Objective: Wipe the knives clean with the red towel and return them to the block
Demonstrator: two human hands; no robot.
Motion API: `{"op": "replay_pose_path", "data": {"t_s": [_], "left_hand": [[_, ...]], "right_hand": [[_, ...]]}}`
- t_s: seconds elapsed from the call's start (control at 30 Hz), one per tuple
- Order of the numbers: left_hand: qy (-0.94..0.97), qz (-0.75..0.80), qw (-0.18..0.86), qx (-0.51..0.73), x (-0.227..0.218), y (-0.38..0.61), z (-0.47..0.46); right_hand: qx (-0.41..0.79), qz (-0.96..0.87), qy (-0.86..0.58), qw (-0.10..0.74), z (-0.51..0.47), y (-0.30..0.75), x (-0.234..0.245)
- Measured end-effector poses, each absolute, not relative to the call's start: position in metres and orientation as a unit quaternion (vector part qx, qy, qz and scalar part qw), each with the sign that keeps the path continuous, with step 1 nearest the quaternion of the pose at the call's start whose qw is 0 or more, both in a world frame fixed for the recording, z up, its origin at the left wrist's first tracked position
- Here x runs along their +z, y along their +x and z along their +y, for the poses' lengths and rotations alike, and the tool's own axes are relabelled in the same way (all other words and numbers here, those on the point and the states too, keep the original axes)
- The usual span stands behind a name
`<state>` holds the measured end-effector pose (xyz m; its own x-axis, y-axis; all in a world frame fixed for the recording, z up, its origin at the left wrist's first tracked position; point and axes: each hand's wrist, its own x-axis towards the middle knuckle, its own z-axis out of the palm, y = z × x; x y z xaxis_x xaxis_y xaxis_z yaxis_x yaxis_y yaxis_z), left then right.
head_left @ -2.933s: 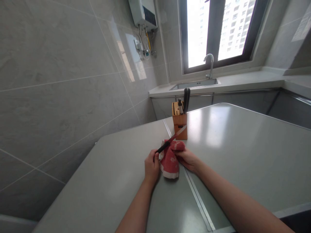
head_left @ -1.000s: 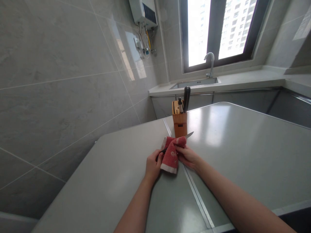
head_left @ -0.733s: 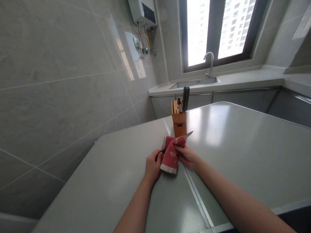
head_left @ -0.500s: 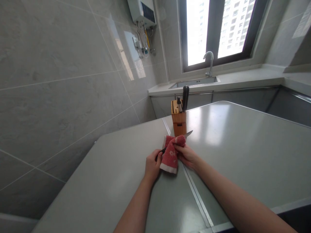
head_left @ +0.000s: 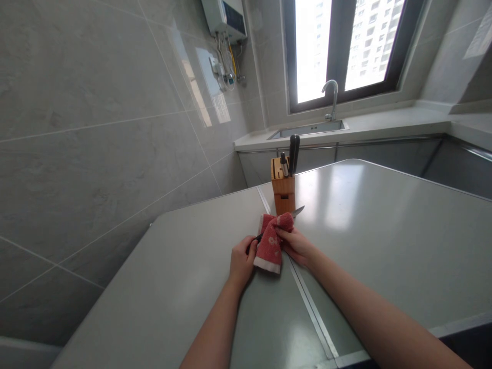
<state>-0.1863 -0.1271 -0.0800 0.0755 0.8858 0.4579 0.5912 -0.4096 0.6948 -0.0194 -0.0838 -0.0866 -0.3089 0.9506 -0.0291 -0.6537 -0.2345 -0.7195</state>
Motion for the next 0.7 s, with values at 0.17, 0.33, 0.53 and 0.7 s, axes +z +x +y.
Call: {"op": "replay_pose_path", "data": {"t_s": [0.17, 0.33, 0.53, 0.7], "left_hand": [[0.714, 0.515, 0.171, 0.442, -0.0800, -0.1864, -0.1268], [0.713, 0.518, 0.170, 0.440, -0.0788, -0.1865, -0.1275], [0.712, 0.519, 0.165, 0.443, -0.0795, -0.1868, -0.1263], [0.709, 0.523, 0.163, 0.444, -0.0796, -0.1870, -0.1258]], "right_hand": [[0.748, -0.313, -0.237, 0.536, -0.0838, -0.0191, -0.0869], [0.752, -0.318, -0.228, 0.531, -0.0855, -0.0181, -0.0840], [0.756, -0.323, -0.229, 0.522, -0.0868, -0.0173, -0.0819], [0.757, -0.325, -0.234, 0.517, -0.0881, -0.0171, -0.0805]]}}
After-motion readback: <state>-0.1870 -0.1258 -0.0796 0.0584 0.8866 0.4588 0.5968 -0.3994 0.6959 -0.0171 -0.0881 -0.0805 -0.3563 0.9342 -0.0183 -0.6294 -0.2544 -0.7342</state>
